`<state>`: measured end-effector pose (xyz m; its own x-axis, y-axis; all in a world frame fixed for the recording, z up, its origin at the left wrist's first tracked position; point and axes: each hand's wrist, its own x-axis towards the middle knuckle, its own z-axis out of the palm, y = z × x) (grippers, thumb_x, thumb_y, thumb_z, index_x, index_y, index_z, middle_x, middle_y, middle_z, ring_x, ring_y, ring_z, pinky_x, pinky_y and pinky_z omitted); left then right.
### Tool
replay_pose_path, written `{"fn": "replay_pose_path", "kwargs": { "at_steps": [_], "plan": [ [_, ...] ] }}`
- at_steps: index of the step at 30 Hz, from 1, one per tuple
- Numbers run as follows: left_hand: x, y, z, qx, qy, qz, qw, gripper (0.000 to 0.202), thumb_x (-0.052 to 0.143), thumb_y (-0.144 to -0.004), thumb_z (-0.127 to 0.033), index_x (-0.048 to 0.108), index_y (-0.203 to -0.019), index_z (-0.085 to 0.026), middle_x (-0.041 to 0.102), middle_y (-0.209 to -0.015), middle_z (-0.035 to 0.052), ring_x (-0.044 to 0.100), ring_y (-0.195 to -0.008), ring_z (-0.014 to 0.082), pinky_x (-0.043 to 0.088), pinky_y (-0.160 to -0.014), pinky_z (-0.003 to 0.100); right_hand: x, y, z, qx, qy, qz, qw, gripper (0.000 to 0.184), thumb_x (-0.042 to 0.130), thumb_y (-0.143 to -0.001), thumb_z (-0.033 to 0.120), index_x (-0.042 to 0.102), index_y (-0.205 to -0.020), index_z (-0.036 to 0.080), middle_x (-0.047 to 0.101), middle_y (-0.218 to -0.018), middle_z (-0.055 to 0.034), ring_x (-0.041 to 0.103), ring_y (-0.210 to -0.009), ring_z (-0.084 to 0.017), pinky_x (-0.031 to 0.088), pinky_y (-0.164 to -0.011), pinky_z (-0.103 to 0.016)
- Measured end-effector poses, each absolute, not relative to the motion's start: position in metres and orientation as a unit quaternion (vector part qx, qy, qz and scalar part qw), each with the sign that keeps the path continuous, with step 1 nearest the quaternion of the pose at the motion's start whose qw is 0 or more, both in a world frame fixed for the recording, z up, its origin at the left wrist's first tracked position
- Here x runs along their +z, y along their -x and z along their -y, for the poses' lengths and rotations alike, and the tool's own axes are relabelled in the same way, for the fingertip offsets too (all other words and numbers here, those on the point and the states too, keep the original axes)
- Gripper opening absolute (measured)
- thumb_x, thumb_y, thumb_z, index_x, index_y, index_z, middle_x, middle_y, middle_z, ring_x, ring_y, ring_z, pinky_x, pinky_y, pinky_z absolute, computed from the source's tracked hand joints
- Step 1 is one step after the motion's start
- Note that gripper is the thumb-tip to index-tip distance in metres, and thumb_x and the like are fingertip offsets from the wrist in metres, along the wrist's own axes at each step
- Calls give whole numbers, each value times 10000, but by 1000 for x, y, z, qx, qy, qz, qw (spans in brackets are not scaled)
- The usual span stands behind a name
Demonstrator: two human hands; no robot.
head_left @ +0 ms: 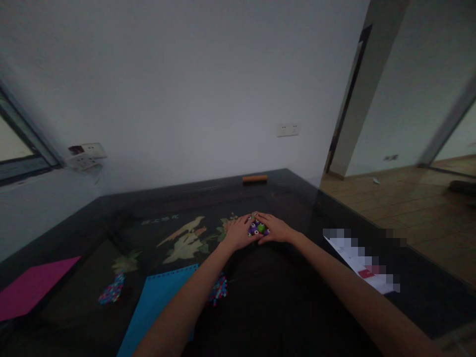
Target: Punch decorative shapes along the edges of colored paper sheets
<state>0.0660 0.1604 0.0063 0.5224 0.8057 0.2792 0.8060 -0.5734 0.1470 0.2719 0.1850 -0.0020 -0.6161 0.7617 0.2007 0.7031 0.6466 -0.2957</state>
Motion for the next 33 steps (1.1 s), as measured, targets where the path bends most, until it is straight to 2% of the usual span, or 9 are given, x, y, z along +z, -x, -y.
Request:
{"fn": "replay_pose_path", "kwargs": {
  "at_steps": [4, 12, 15, 23, 27, 33],
  "plan": [
    [3, -64, -159, -167, 868, 468, 12, 621, 459, -838, -628, 465, -1322, -239, 462, -1397, 98, 469, -1228, 314, 375, -1016, 469, -4, -268, -177, 86, 415, 889, 171, 989, 684, -654, 622, 301, -1460, 194, 317, -1504, -150, 337, -1359, -307, 315, -1087, -448],
    [1, -40, -152, -172, 867, 467, 23, 572, 476, -850, -583, 492, -1297, -227, 476, -1388, 94, 472, -1234, 292, 374, -1032, 419, -2, -239, -163, 69, 432, 878, 196, 883, 684, -680, 575, 386, -1403, 164, 393, -1445, -176, 442, -1280, -334, 420, -999, -467],
    [1, -25, -149, -172, 865, 470, 24, 548, 478, -860, -555, 488, -1301, -229, 470, -1395, 93, 464, -1245, 285, 380, -1032, 413, -3, -222, -162, 66, 434, 876, 202, 846, 683, -692, 554, 403, -1389, 165, 419, -1425, -173, 451, -1270, -336, 413, -1004, -471],
    [3, 36, -146, -164, 867, 471, 22, 552, 487, -866, -530, 480, -1317, -212, 467, -1401, 109, 462, -1251, 275, 387, -1034, 411, -3, -162, -164, 66, 410, 884, 213, 908, 713, -641, 590, 410, -1375, 152, 425, -1412, -200, 404, -1304, -334, 349, -1048, -468],
    [3, 74, -145, -157, 868, 471, 19, 561, 489, -865, -535, 484, -1316, -200, 458, -1413, 111, 434, -1285, 255, 344, -1074, 384, -4, -126, -165, 67, 401, 889, 211, 914, 712, -636, 602, 419, -1363, 131, 428, -1405, -213, 405, -1293, -359, 333, -1048, -483],
    [4, 123, -139, -144, 857, 494, 20, 572, 482, -863, -548, 494, -1310, -191, 445, -1428, 116, 439, -1284, 268, 345, -1074, 401, -3, -75, -166, 82, 383, 897, 206, 903, 692, -642, 625, 417, -1350, 137, 407, -1412, -223, 422, -1263, -383, 366, -1000, -518]
  ]
}}
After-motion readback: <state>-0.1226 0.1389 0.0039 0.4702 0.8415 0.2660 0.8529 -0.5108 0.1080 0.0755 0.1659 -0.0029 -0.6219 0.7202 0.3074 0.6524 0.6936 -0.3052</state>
